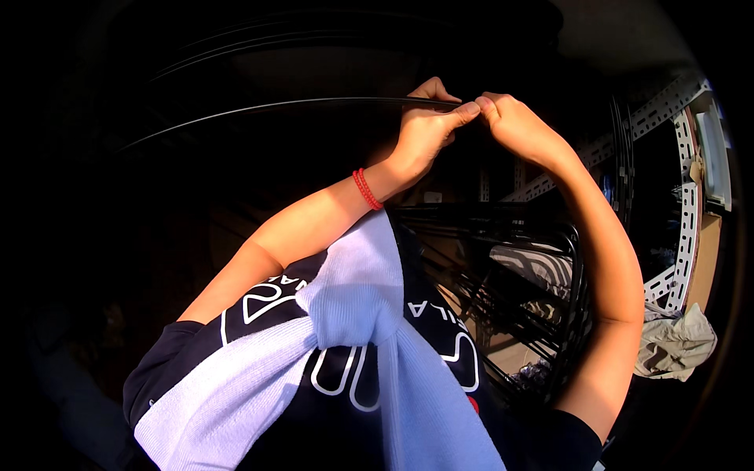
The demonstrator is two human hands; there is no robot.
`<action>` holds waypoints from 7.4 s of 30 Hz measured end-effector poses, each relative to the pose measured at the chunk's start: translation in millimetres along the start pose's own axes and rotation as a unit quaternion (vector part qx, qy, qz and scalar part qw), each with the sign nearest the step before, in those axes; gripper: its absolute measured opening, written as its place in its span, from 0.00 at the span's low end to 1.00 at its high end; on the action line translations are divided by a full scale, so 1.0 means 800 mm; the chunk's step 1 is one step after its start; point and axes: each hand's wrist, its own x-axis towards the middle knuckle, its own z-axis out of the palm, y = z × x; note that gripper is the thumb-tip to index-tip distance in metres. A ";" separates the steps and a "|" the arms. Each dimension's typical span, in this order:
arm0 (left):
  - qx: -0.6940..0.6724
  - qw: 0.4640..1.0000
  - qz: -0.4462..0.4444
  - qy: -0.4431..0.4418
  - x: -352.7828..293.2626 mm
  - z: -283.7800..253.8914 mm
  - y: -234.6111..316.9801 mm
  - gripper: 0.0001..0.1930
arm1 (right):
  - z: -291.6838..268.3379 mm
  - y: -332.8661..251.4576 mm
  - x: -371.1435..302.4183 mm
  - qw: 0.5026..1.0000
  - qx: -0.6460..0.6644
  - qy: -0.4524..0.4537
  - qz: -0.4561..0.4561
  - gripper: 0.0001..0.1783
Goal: The person picks up a long, thin metal rod and a small plastic clip, then slides the clip onto the rod. They repeat this process for several rods, handling them one at a time and stacking the prepared rods on a rack.
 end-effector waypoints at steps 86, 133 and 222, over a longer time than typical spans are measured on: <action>-0.217 0.959 0.017 0.180 -0.155 -0.200 0.215 0.12 | 0.161 -0.292 0.060 0.827 0.219 0.219 -0.470 0.15; 0.117 0.938 0.142 0.295 -0.155 -0.210 0.212 0.14 | 0.090 -0.339 0.087 0.949 0.056 -0.303 -0.068 0.22; -0.096 0.730 0.659 -0.154 -0.377 -0.064 0.417 0.17 | -0.019 -0.196 -0.287 0.683 -0.057 0.602 -0.409 0.11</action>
